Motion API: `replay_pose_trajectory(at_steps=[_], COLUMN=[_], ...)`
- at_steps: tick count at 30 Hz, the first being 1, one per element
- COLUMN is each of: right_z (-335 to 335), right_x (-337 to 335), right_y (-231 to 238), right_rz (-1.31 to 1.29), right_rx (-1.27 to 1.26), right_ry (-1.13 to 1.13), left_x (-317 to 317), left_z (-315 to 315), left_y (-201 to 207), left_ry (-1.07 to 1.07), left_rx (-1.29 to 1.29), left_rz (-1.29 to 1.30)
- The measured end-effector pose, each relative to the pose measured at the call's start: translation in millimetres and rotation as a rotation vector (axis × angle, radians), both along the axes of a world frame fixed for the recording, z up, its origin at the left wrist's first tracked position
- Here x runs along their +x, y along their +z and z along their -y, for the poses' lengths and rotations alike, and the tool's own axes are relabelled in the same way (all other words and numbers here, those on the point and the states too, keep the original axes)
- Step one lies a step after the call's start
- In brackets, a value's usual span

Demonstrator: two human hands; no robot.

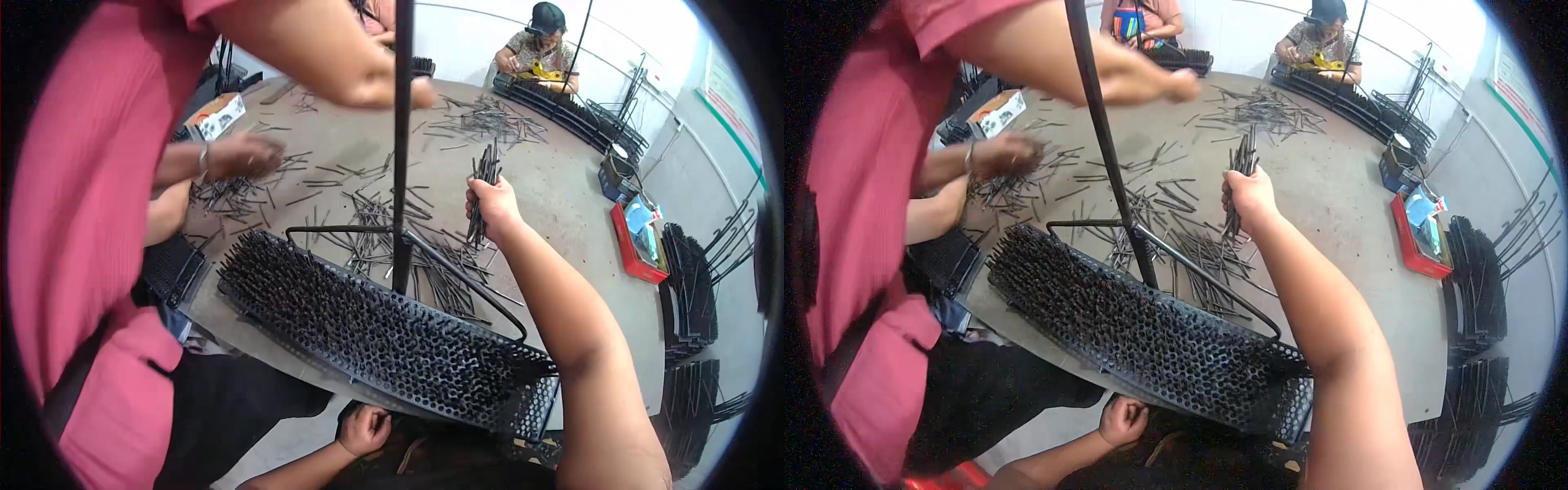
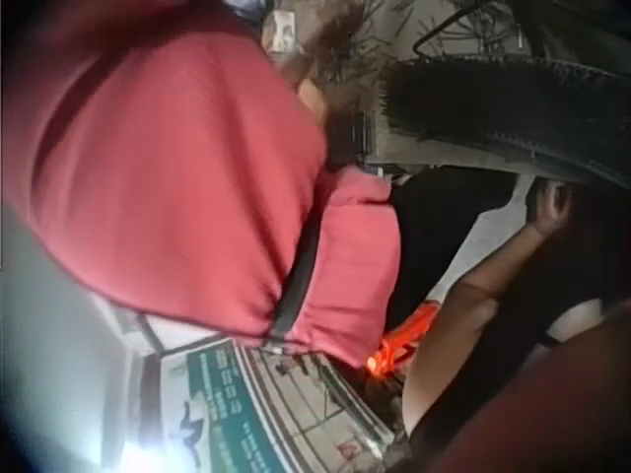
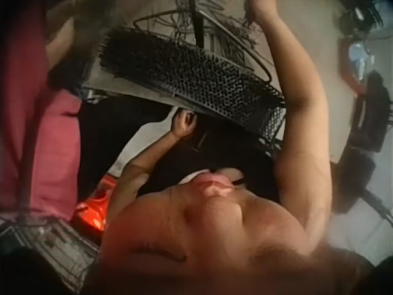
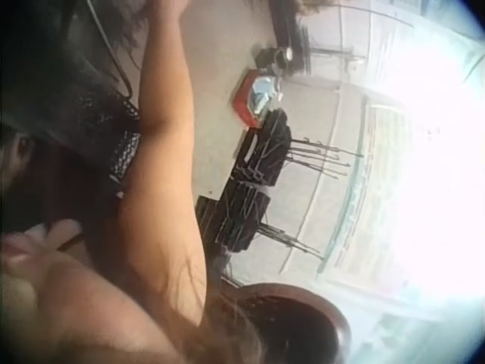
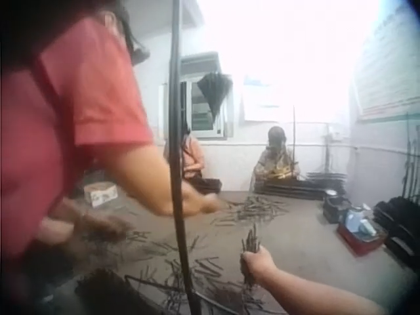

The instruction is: Manually inserting individual black pins into the holes of a brush base to assemble industrial brushes.

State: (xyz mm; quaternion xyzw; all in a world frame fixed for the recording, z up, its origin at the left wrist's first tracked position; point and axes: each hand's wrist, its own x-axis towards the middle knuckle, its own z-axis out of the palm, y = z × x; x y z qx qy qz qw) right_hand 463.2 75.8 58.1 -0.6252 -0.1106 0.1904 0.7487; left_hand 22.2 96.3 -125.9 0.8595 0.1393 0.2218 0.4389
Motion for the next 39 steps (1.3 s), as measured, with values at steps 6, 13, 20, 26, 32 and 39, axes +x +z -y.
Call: replay_pose_trajectory(at_steps=[6, 13, 20, 26, 32, 39], right_z=[80.0, 196.7, 264.5, 289.9, 285.6, 274.7], right_x=[-52.4, -213.0, -338.8, -353.3, -367.0, -374.8], right_y=[86.7, 139.3, 54.2, 0.2, -3.4, -11.5], right_rz=[-0.053, -0.014, -0.344, -0.318, -0.304, -0.436], right_rx=[0.148, 0.061, 0.085, 0.168, 0.188, 0.423], right_ry=[0.064, 0.285, 0.595, 0.439, 0.455, 0.542], left_x=[-6.6, -19.4, -0.5, -24.4, -33.5, -18.2], left_z=[9.3, 43.6, 111.0, 155.3, 172.2, 124.9], left_y=[21.8, 83.7, 201.5, 190.1, 195.6, 199.2], left_ry=[0.043, 0.051, -0.614, -0.413, -0.39, -0.217], left_rx=[0.068, 0.077, -0.716, -0.414, 0.116, -0.415], left_rz=[-0.043, 0.027, -0.224, -0.292, 0.059, 0.131])
